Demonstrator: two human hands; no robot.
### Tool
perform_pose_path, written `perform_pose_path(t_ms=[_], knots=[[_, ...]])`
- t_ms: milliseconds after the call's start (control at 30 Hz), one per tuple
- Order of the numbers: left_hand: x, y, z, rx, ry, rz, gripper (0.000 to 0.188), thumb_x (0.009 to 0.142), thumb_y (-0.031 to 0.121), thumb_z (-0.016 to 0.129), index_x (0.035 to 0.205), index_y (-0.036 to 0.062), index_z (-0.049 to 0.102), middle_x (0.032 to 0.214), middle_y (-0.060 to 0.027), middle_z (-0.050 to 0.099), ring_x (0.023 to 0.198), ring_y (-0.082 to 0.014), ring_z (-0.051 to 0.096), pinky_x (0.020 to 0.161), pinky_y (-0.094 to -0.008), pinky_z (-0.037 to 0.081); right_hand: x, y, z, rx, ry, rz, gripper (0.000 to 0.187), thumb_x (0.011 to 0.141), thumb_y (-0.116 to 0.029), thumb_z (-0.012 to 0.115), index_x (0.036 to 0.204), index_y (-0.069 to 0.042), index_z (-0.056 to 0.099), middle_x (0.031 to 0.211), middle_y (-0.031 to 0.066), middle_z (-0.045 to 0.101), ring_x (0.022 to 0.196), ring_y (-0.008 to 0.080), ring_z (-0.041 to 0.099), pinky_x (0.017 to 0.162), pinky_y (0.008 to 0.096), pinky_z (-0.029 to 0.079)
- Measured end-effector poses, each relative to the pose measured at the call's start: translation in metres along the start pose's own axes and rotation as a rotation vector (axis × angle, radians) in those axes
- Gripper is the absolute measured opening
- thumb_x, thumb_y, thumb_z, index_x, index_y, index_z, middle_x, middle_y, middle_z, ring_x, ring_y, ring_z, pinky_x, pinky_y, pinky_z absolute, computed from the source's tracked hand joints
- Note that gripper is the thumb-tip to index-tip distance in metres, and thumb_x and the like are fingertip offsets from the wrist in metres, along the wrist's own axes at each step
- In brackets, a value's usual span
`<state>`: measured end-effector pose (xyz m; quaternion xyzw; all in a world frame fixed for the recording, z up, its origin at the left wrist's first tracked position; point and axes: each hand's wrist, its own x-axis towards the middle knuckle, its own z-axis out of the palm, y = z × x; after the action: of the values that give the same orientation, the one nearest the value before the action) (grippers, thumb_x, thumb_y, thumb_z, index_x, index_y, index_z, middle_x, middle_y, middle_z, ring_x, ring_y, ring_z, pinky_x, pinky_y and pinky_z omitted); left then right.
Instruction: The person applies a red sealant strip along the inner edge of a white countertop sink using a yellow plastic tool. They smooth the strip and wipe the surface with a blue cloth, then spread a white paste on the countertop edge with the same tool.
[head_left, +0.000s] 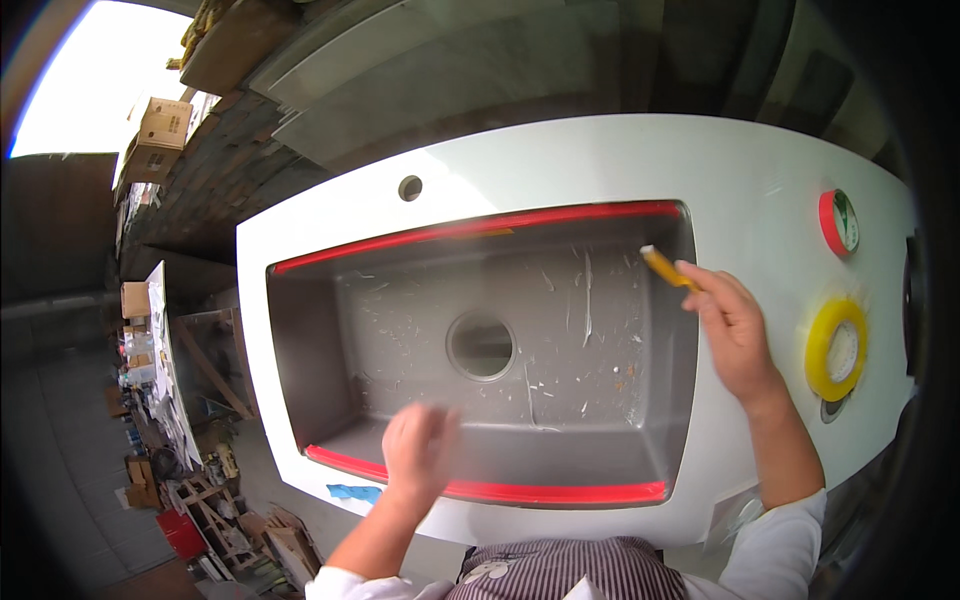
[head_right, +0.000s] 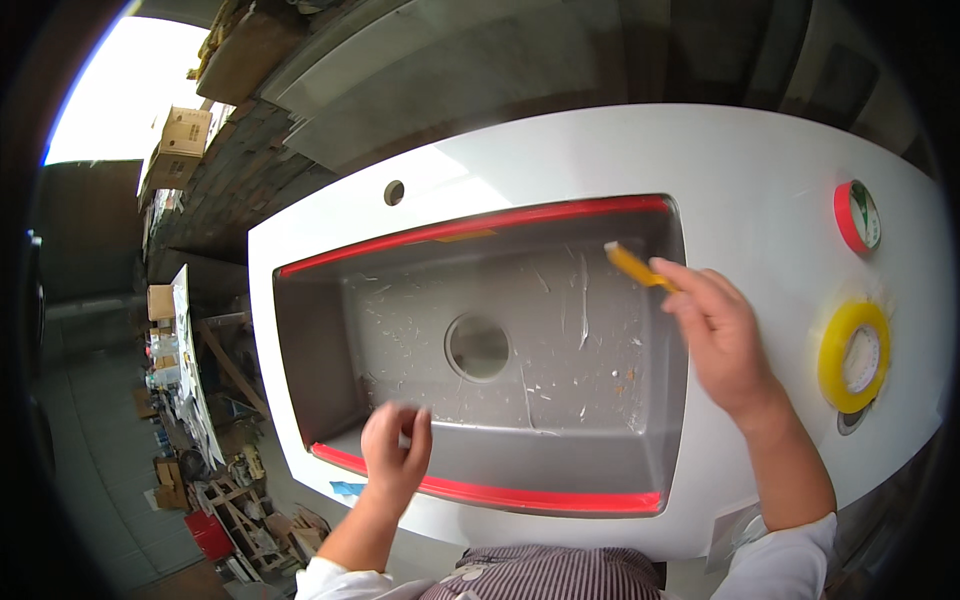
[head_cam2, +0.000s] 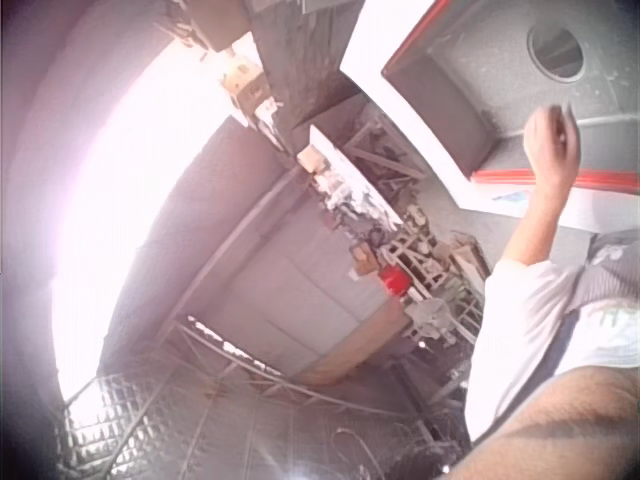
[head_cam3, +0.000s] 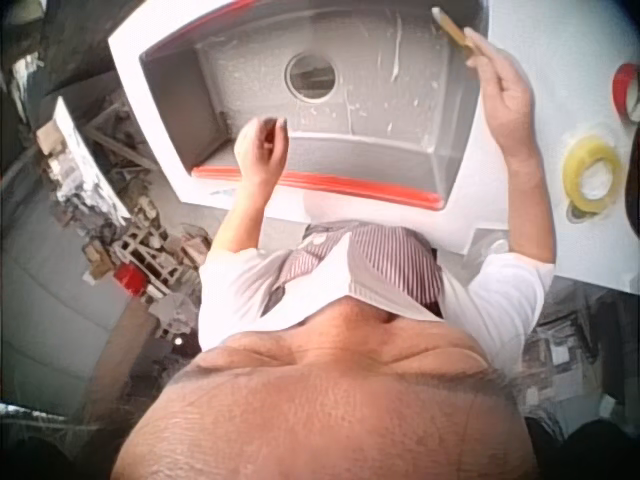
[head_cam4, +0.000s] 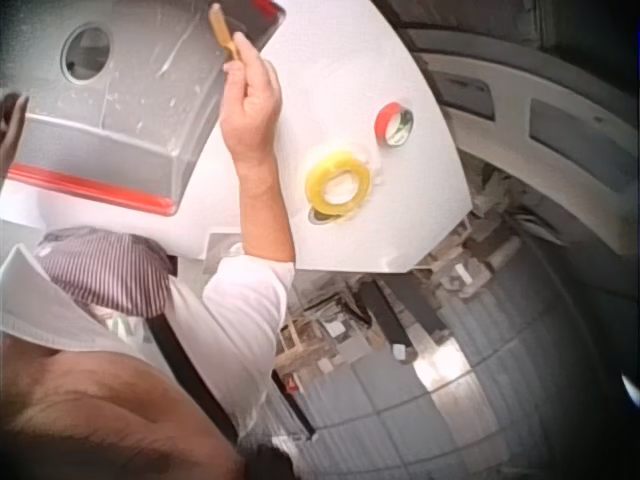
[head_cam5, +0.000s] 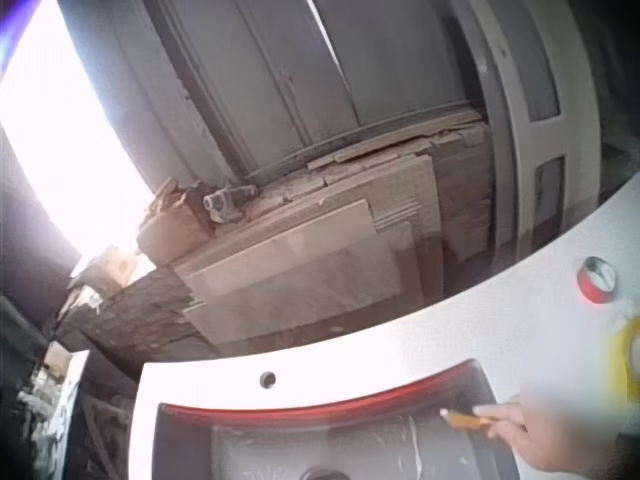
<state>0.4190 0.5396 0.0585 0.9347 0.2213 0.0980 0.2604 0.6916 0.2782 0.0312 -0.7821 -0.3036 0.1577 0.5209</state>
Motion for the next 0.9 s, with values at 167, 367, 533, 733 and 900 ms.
perform_pose_path(t_ms=[167,367,533,733,900], knots=[[-0.145,-0.017,-0.02,0.022,0.095,-0.228,0.016,0.079,-0.003,0.067,0.077,0.005,0.053,0.064,-0.0075,0.051,0.055,-0.0281,0.05,0.053,-0.0386,0.037,0.054,-0.044,0.048,-0.282,-0.11,-0.233,0.041,0.087,0.006,0.059,0.126,-0.006,0.064,0.087,0.0108,0.057,0.073,0.0238,0.058,0.067,0.0328,0.049],[-0.232,-0.034,0.009,0.148,0.041,-0.199,0.014,0.08,0.007,0.066,0.082,0.0092,0.053,0.068,-0.0056,0.051,0.064,-0.0286,0.05,0.061,-0.0426,0.037,0.092,-0.048,0.085,-0.562,-0.169,-0.418,0.046,0.081,0.005,0.061,0.125,-0.01,0.065,0.083,0.0094,0.054,0.071,0.0264,0.059,0.063,0.0377,0.05],[-0.248,-0.045,0.031,0.254,0.122,-0.16,0.015,0.079,0.013,0.066,0.084,0.012,0.051,0.071,-0.004,0.05,0.065,-0.0271,0.049,0.062,-0.0422,0.034,0.105,-0.049,0.096,-0.652,-0.233,-0.382,0.043,0.085,0.003,0.061,0.125,-0.013,0.065,0.086,0.0102,0.055,0.074,0.0275,0.06,0.065,0.0382,0.051],[-0.246,-0.045,0.031,0.297,0.138,-0.143,0.017,0.077,0.014,0.066,0.085,0.0125,0.051,0.072,-0.0036,0.05,0.064,-0.026,0.047,0.062,-0.0418,0.033,0.114,-0.053,0.104,-0.695,-0.258,-0.375,0.042,0.085,0.002,0.061,0.124,-0.015,0.066,0.087,0.0103,0.056,0.073,0.0281,0.06,0.066,0.0388,0.051],[-0.251,-0.048,0.036,0.266,0.153,-0.179,0.017,0.076,0.011,0.065,0.083,0.0121,0.049,0.072,-0.0061,0.048,0.064,-0.0284,0.045,0.061,-0.042,0.032,0.116,-0.056,0.107,-0.696,-0.256,-0.394,0.04,0.085,0.002,0.062,0.121,-0.014,0.068,0.085,0.0104,0.056,0.072,0.0283,0.06,0.065,0.0386,0.05]])
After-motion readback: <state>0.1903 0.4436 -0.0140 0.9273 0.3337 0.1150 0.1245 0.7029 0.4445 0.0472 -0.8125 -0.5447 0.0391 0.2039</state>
